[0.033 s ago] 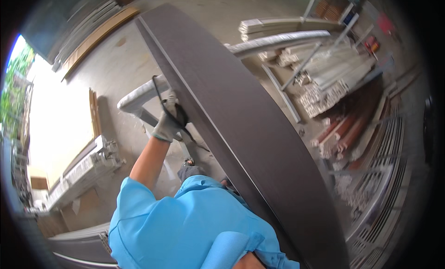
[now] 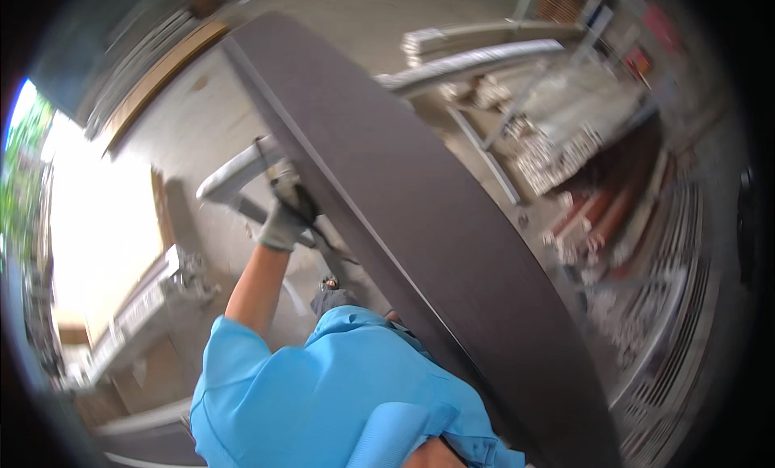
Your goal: The person uses a blue utility knife to trim the edges of large rectangular panels. They repeatedly lift each panel, run the knife along its edge, and place it back into a stack. The process is repeated for multiple panels in a workshop setting.
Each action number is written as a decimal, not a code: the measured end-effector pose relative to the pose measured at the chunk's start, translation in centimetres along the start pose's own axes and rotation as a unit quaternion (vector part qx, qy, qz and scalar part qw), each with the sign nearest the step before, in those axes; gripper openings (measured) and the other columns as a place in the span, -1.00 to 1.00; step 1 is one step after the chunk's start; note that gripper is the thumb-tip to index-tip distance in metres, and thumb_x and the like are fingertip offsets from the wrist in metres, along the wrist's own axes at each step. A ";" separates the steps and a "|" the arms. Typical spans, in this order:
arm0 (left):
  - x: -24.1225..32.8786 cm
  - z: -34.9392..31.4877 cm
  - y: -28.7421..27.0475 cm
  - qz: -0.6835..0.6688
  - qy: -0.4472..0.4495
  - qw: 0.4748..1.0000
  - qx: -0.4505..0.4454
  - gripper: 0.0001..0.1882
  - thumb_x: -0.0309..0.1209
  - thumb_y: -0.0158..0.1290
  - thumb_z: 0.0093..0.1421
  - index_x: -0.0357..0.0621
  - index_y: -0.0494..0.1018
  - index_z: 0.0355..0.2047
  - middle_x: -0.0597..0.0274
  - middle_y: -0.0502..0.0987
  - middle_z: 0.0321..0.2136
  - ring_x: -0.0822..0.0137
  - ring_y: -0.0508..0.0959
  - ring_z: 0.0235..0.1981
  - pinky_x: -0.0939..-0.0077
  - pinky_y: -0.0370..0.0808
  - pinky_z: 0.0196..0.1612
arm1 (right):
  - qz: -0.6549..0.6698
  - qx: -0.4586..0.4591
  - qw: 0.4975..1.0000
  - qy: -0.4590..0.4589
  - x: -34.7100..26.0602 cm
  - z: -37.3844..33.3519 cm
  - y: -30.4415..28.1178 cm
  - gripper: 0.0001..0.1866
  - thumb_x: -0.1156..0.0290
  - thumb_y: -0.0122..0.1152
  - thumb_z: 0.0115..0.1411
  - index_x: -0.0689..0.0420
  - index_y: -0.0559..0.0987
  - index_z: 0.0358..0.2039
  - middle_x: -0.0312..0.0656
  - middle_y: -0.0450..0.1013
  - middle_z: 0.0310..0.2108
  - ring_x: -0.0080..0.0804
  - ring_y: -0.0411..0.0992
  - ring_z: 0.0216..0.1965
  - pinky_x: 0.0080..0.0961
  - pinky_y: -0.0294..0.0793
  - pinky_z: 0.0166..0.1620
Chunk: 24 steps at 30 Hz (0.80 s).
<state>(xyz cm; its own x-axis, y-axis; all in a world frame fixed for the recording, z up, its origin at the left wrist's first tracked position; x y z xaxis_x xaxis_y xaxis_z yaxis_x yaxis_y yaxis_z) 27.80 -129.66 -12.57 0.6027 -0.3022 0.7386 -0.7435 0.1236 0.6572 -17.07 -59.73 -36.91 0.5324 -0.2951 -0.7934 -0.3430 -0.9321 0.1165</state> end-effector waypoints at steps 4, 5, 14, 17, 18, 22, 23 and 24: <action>0.3 1.8 0.8 0.091 -0.021 0.996 -0.002 -0.50 0.00 -0.17 0.46 -0.10 0.34 0.18 0.09 0.50 0.03 0.15 0.57 -0.01 0.14 0.59 -0.05 | 0.022 0.110 0.993 -0.027 2.5 -5.7 -10.6 -0.50 0.18 0.21 0.31 0.18 0.48 0.17 -0.13 0.48 0.03 -0.33 0.43 0.07 -0.44 0.46 0.11; -0.4 2.7 2.1 0.118 -0.034 0.992 -0.014 -0.49 0.01 -0.17 0.46 -0.10 0.34 0.18 0.10 0.50 0.03 0.15 0.57 -0.02 0.15 0.59 -0.05 | 0.018 0.148 0.988 -0.028 3.9 -7.4 -12.9 -0.50 0.18 0.22 0.31 0.18 0.48 0.17 -0.13 0.48 0.03 -0.33 0.42 0.07 -0.44 0.46 0.11; -12.8 3.6 9.1 0.299 -0.135 0.940 -0.094 -0.48 0.07 -0.15 0.43 -0.04 0.36 0.15 0.15 0.50 -0.03 0.19 0.55 -0.06 0.17 0.58 -0.08 | -0.035 0.305 0.951 0.026 9.8 -12.0 -19.8 -0.48 0.22 0.24 0.30 0.19 0.46 0.19 -0.14 0.46 0.04 -0.33 0.41 0.09 -0.44 0.46 0.11; -13.3 2.9 9.0 0.308 -0.148 0.935 -0.098 -0.47 0.09 -0.15 0.42 -0.02 0.37 0.14 0.17 0.49 -0.05 0.20 0.54 -0.07 0.18 0.57 -0.08 | -0.059 0.309 0.949 0.034 10.0 -11.9 -19.6 -0.48 0.24 0.25 0.29 0.20 0.45 0.19 -0.14 0.46 0.05 -0.34 0.40 0.10 -0.44 0.45 0.11; -13.4 2.9 9.0 0.308 -0.149 0.934 -0.101 -0.47 0.10 -0.15 0.42 -0.02 0.37 0.14 0.18 0.49 -0.06 0.20 0.54 -0.07 0.18 0.57 -0.09 | -0.063 0.309 0.948 0.035 10.2 -12.1 -19.7 -0.48 0.24 0.25 0.29 0.20 0.45 0.20 -0.14 0.45 0.05 -0.34 0.40 0.10 -0.44 0.45 0.12; -12.7 3.4 8.6 0.314 -0.155 0.931 -0.107 -0.47 0.12 -0.14 0.40 0.01 0.38 0.13 0.20 0.49 -0.09 0.22 0.53 -0.09 0.19 0.57 -0.10 | -0.077 0.317 0.944 0.047 12.1 -13.9 -19.5 -0.47 0.26 0.26 0.28 0.21 0.44 0.20 -0.15 0.45 0.05 -0.34 0.39 0.11 -0.44 0.45 0.12; -12.4 3.7 8.3 0.318 -0.154 0.929 -0.108 -0.46 0.13 -0.14 0.40 0.01 0.38 0.12 0.21 0.49 -0.09 0.22 0.53 -0.10 0.20 0.57 -0.10 | -0.080 0.321 0.942 0.048 12.7 -14.8 -19.4 -0.47 0.26 0.27 0.28 0.21 0.44 0.20 -0.15 0.44 0.06 -0.34 0.39 0.11 -0.44 0.45 0.12; -12.2 4.0 7.9 0.323 -0.155 0.927 -0.109 -0.46 0.14 -0.14 0.40 0.02 0.38 0.12 0.22 0.49 -0.10 0.23 0.53 -0.10 0.20 0.57 -0.10 | -0.080 0.325 0.941 0.051 13.3 -15.5 -19.3 -0.47 0.27 0.27 0.28 0.21 0.44 0.21 -0.15 0.44 0.06 -0.34 0.38 0.11 -0.44 0.45 0.12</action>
<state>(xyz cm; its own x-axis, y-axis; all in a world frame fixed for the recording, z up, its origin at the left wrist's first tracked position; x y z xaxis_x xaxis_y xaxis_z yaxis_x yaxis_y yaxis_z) 13.40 -128.81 -16.96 -0.0853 -0.3523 0.9320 -0.8235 0.5515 0.1331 8.65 -48.88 -40.44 0.6771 -0.2122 -0.7046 -0.6361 -0.6502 -0.4155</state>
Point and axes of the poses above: each hand's wrist, its own z-axis towards the middle knuckle, its own y-axis out of the palm, x = y × z, the point moved 7 cm from there along z, towards the middle knuckle
